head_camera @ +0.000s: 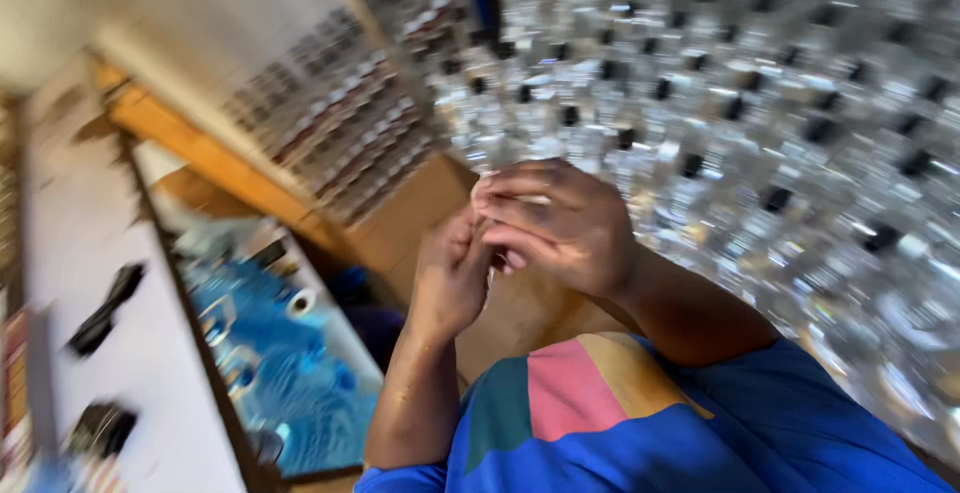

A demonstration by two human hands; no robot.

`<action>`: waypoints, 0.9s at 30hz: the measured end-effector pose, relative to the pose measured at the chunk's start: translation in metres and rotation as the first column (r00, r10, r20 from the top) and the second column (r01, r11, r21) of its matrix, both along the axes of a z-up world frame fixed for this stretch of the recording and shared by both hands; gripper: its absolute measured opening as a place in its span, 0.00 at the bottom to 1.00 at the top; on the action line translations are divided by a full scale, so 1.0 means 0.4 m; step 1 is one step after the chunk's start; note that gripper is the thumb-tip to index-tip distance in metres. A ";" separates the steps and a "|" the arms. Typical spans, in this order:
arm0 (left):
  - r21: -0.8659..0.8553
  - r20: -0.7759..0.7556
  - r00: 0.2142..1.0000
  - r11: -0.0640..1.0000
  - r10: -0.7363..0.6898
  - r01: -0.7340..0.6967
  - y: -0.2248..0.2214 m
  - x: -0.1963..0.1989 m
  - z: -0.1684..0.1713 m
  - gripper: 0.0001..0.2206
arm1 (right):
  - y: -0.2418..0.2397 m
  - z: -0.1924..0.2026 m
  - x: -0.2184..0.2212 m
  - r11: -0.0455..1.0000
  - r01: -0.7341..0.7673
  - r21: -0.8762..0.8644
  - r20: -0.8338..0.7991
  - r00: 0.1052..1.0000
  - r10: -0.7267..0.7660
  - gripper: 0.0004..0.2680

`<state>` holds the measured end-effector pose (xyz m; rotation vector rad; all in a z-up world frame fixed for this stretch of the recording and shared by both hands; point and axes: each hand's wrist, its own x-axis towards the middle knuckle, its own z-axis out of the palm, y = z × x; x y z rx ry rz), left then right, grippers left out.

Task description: The person applies circular stickers to the black caps of clear glass bottles arranged on a metal rack. They peel stickers from a sheet, place them on the bottle caps, and occasionally move to a nearby table to retrieve more stickers.

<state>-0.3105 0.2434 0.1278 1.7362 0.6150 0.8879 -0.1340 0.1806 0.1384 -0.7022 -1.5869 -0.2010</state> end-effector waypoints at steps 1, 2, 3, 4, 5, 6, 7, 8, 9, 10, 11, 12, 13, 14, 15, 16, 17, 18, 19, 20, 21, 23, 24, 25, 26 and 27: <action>-0.010 0.002 0.998 0.998 -0.068 0.068 -0.027 0.025 0.008 0.13 | -0.042 -0.008 0.015 0.998 0.068 -0.010 0.002 0.998 -0.068 0.09; 0.130 -0.082 0.991 0.984 -0.109 0.119 -0.059 0.045 0.018 0.13 | -0.084 -0.014 0.026 0.994 0.078 -0.075 -0.022 0.997 -0.080 0.10; 0.269 -0.162 0.977 0.947 -0.137 0.177 -0.091 0.063 0.029 0.14 | -0.127 -0.019 0.036 0.986 0.087 -0.139 -0.048 0.994 -0.095 0.12; 0.266 -0.156 0.970 0.938 -0.187 0.224 -0.104 0.082 0.024 0.14 | -0.170 -0.023 0.056 0.980 0.138 -0.142 -0.042 0.988 -0.145 0.12; 0.295 -0.177 0.965 0.924 -0.196 0.242 -0.118 0.102 0.021 0.11 | -0.214 -0.025 0.075 0.973 0.114 -0.199 -0.068 0.989 -0.130 0.11; 0.322 -0.197 0.959 0.910 -0.205 0.261 -0.136 0.121 0.018 0.07 | -0.263 -0.026 0.090 0.963 0.089 -0.256 -0.100 0.988 -0.118 0.10; 0.315 -0.193 0.948 0.898 -0.255 0.306 -0.176 0.136 0.021 0.07 | -0.312 -0.024 0.101 0.955 0.139 -0.263 -0.096 0.981 -0.169 0.10; 0.363 -0.108 0.966 0.895 -0.235 0.258 -0.204 0.153 0.029 0.04 | -0.349 -0.019 0.115 0.950 0.190 -0.249 -0.099 0.971 -0.220 0.08; 0.402 -0.019 0.976 0.892 -0.217 0.206 -0.232 0.169 0.038 0.05 | -0.385 -0.013 0.127 0.942 0.240 -0.234 -0.102 0.958 -0.269 0.06; 0.404 -0.021 0.966 0.882 -0.258 0.244 -0.241 0.191 0.019 0.05 | -0.417 -0.013 0.140 0.932 0.279 -0.232 -0.104 0.945 -0.309 0.06; 0.421 0.011 0.966 0.877 -0.259 0.231 -0.250 0.215 -0.001 0.03 | -0.449 -0.013 0.152 0.933 0.221 -0.284 -0.164 0.948 -0.275 0.06; 0.439 0.047 0.968 0.875 -0.246 0.202 -0.257 0.236 -0.025 0.03 | -0.473 -0.016 0.167 0.934 0.146 -0.325 -0.224 0.948 -0.226 0.06; 0.444 0.048 0.961 0.867 -0.273 0.224 -0.282 0.252 -0.021 0.03 | -0.502 -0.021 0.181 0.932 0.172 -0.320 -0.222 0.942 -0.250 0.06; 0.462 0.034 0.953 0.851 -0.300 0.251 -0.305 0.266 -0.015 0.04 | -0.529 -0.023 0.196 0.932 -0.018 -0.362 -0.365 0.923 -0.123 0.05; 0.479 0.019 0.945 0.833 -0.326 0.278 -0.328 0.281 -0.010 0.04 | -0.555 -0.026 0.212 0.905 -0.211 -0.370 -0.506 0.863 -0.005 0.05; 0.479 0.015 0.938 0.826 -0.346 0.297 -0.349 0.292 -0.006 0.04 | -0.573 -0.040 0.238 0.910 -0.194 -0.367 -0.509 0.861 -0.022 0.05; 0.498 0.023 0.934 0.814 -0.357 0.299 -0.369 0.304 -0.004 0.05 | -0.590 -0.056 0.267 0.902 -0.205 -0.381 -0.494 0.869 -0.011 0.05; 0.513 0.030 0.930 0.804 -0.367 0.300 -0.390 0.314 -0.003 0.05 | -0.609 -0.073 0.294 0.891 -0.220 -0.396 -0.481 0.877 0.002 0.06; 0.510 0.025 0.923 0.799 -0.384 0.318 -0.411 0.330 -0.005 0.05 | -0.629 -0.070 0.321 0.895 -0.206 -0.396 -0.487 0.874 -0.015 0.06; 0.496 0.029 0.928 0.812 -0.370 0.308 -0.432 0.348 -0.005 0.05 | -0.647 -0.063 0.354 0.891 -0.117 -0.438 -0.445 0.890 -0.102 0.06; 0.482 0.032 0.934 0.824 -0.357 0.298 -0.453 0.367 -0.004 0.05 | -0.665 -0.057 0.387 0.879 -0.028 -0.476 -0.401 0.897 -0.188 0.06; 0.413 0.005 0.930 0.848 -0.368 0.333 -0.467 0.406 -0.023 0.06 | -0.731 -0.019 0.556 0.867 -0.078 -0.493 -0.489 0.849 -0.202 0.10; 0.341 -0.024 0.930 0.871 -0.368 0.354 -0.477 0.428 -0.035 0.07 | -0.763 0.000 0.645 0.853 -0.142 -0.502 -0.573 0.793 -0.205 0.14; 0.336 -0.021 0.929 0.873 -0.370 0.355 -0.500 0.445 -0.050 0.07 | -0.789 0.019 0.731 0.850 -0.140 -0.508 -0.571 0.794 -0.210 0.14; 0.075 0.019 0.946 0.944 -0.323 0.321 -0.520 0.471 -0.057 0.07 | -0.809 0.052 0.828 0.791 0.161 -0.591 -0.422 0.774 -0.473 0.12; -0.192 0.046 0.962 0.942 -0.270 0.274 -0.540 0.499 -0.063 0.07 | -0.827 0.088 0.926 0.648 0.444 -0.618 -0.258 0.665 -0.701 0.09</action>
